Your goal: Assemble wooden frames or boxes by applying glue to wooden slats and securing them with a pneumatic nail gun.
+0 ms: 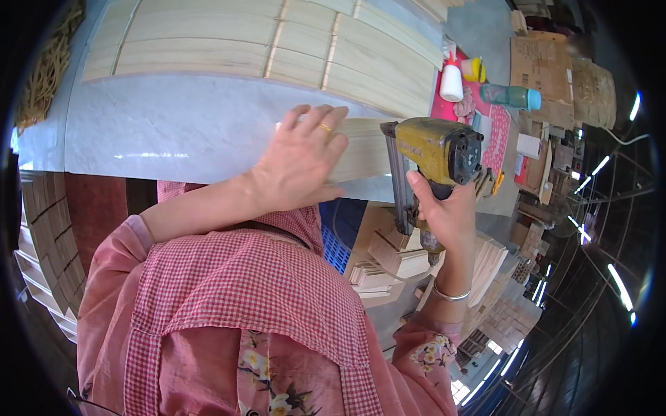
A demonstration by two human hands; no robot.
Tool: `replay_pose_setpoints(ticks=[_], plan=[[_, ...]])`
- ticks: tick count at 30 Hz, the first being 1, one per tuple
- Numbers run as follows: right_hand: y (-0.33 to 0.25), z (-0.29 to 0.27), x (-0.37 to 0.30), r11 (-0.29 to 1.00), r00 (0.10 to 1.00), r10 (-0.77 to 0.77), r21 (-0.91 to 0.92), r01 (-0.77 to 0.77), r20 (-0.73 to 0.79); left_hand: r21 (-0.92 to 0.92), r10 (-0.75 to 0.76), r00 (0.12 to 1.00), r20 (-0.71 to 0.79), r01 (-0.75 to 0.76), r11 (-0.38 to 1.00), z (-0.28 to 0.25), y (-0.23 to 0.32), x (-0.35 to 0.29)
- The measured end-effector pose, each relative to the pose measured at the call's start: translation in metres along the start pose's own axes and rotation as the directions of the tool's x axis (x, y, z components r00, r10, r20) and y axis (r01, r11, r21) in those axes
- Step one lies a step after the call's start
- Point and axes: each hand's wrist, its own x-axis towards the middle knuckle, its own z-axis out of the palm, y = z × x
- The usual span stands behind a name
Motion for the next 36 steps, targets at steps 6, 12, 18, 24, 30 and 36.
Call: replay_pose_setpoints(ticks=[6,12,18,24,30,36], plan=[[0.004,-0.006,0.005,1.0,1.0,0.016,0.016,-0.016,-0.008,0.142,-0.102,0.974,0.205,0.073,0.987,0.028,0.023,0.029],[0.011,-0.008,0.016,0.998,0.998,-0.038,-0.039,0.039,0.049,0.024,-0.089,0.982,0.165,0.086,0.996,0.032,0.015,0.031],[0.012,-0.006,0.022,0.993,0.992,-0.102,-0.05,0.106,0.071,0.022,-0.076,0.981,0.18,0.073,0.997,0.03,0.012,0.036],[0.003,-0.009,0.022,0.998,0.994,-0.001,-0.069,0.008,0.105,0.009,-0.075,0.981,0.176,0.075,0.997,0.03,0.011,0.035],[0.006,-0.008,0.019,0.997,0.991,0.071,-0.019,-0.07,0.109,0.005,-0.089,0.978,0.189,0.09,0.996,0.03,0.013,0.035],[0.013,-0.007,0.019,0.998,0.995,0.058,0.01,-0.059,0.082,0.0,-0.09,0.98,0.176,0.091,0.996,0.029,0.013,0.035]])
